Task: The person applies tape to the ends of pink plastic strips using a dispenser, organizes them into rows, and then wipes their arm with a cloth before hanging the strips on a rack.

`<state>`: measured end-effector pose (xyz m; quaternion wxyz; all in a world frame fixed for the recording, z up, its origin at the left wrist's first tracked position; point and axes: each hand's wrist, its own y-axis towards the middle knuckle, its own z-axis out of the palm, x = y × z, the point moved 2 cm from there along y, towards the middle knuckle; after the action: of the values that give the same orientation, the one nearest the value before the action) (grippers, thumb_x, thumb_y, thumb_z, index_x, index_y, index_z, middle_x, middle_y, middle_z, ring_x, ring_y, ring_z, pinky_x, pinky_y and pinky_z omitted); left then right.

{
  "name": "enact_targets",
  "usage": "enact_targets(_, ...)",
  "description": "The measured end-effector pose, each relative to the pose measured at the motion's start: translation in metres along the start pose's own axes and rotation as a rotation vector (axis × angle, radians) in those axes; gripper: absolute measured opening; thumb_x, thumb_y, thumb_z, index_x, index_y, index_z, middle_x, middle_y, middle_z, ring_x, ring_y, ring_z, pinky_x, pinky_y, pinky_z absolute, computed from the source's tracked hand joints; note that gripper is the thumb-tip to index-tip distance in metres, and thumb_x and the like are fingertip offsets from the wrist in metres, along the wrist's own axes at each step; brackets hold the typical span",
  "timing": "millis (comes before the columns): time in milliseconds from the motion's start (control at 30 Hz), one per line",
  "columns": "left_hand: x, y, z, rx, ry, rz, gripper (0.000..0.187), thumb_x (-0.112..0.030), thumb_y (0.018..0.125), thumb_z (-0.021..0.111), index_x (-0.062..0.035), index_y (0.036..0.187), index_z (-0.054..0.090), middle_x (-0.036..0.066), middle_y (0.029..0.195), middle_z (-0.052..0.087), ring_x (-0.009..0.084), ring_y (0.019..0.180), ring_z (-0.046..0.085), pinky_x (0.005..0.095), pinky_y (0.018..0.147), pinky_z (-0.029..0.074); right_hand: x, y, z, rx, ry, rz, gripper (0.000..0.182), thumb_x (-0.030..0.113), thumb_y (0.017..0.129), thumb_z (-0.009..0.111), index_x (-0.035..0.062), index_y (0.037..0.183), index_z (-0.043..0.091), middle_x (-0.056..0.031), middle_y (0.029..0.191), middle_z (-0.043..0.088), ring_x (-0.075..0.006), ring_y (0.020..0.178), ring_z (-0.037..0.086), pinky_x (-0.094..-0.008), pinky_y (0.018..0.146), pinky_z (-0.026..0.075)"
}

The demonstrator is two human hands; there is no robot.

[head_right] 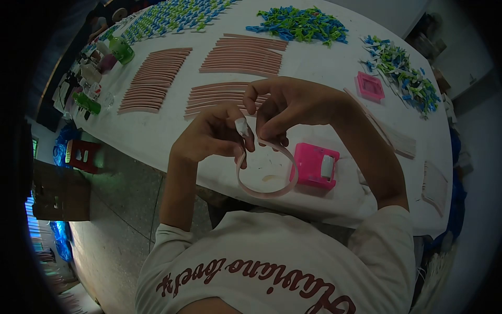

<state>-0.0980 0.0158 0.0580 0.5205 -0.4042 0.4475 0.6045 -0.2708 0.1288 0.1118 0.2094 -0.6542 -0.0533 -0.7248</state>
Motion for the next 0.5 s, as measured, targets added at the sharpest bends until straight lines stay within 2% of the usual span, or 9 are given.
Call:
enact_targets(67,0.008,-0.002,-0.002,0.109,-0.048,-0.026,0.039,0.013,0.075,0.068,0.0002,0.110,0.060,0.015,0.094,0.072,0.0166,0.082,0.070,0.0281,0.071,0.057,-0.003,0.001,-0.003,0.016,-0.015,-0.006,0.037,-0.006,0.079,0.069,0.0024,0.105,0.044,-0.0159,0.079,0.068,-0.0179,0.064,0.068,-0.0279,0.055,0.056)
enact_targets(100,0.010,-0.001,-0.002,0.109,-0.048,-0.027,0.039,0.013,0.075,0.068,0.0002,0.110,0.060,0.015,0.094,0.072,0.0166,0.082,0.070,0.0281,0.071,0.057,-0.005,0.001,-0.004,0.030,-0.033,-0.012,0.035,-0.003,0.080,0.070,0.0022,0.104,0.046,-0.0156,0.082,0.068,-0.0177,0.068,0.068,-0.0293,0.058,0.057)
enact_targets(267,0.020,0.000,0.002,0.187,-0.172,0.072,0.034,0.013,0.075,0.067,0.0014,0.107,0.064,0.016,0.096,0.072,0.0153,0.078,0.070,0.0281,0.069,0.056,-0.009,0.004,-0.003,0.034,-0.028,-0.010,0.034,-0.004,0.078,0.071,0.0023,0.100,0.047,-0.0136,0.083,0.067,-0.0175,0.068,0.068,-0.0291,0.059,0.058)
enact_targets(400,0.030,-0.003,0.001,0.144,-0.227,0.082,0.035,0.013,0.075,0.067,0.0014,0.108,0.064,0.017,0.097,0.072,0.0150,0.077,0.069,0.0277,0.068,0.056,-0.013,0.006,-0.004,0.011,-0.015,-0.019,0.032,-0.004,0.078,0.072,0.0027,0.098,0.047,-0.0116,0.081,0.066,-0.0168,0.068,0.068,-0.0281,0.059,0.058)
enact_targets(467,0.034,-0.003,0.000,0.118,-0.222,0.109,0.031,0.002,0.076,0.076,0.0024,0.105,0.063,0.019,0.094,0.070,0.0251,0.068,0.070,0.0357,0.059,0.059,-0.018,0.008,-0.005,0.009,-0.021,-0.028,0.032,-0.004,0.078,0.072,0.0028,0.098,0.048,-0.0108,0.081,0.066,-0.0160,0.067,0.067,-0.0274,0.058,0.057)
enact_targets(500,0.034,-0.004,0.001,0.117,-0.222,0.110,0.031,0.002,0.076,0.076,0.0024,0.105,0.063,0.019,0.094,0.070,0.0251,0.068,0.070,0.0357,0.059,0.059,-0.019,0.008,-0.005,0.006,-0.028,-0.039,0.031,-0.003,0.078,0.072,0.0030,0.098,0.048,-0.0100,0.081,0.065,-0.0151,0.065,0.066,-0.0267,0.058,0.056)
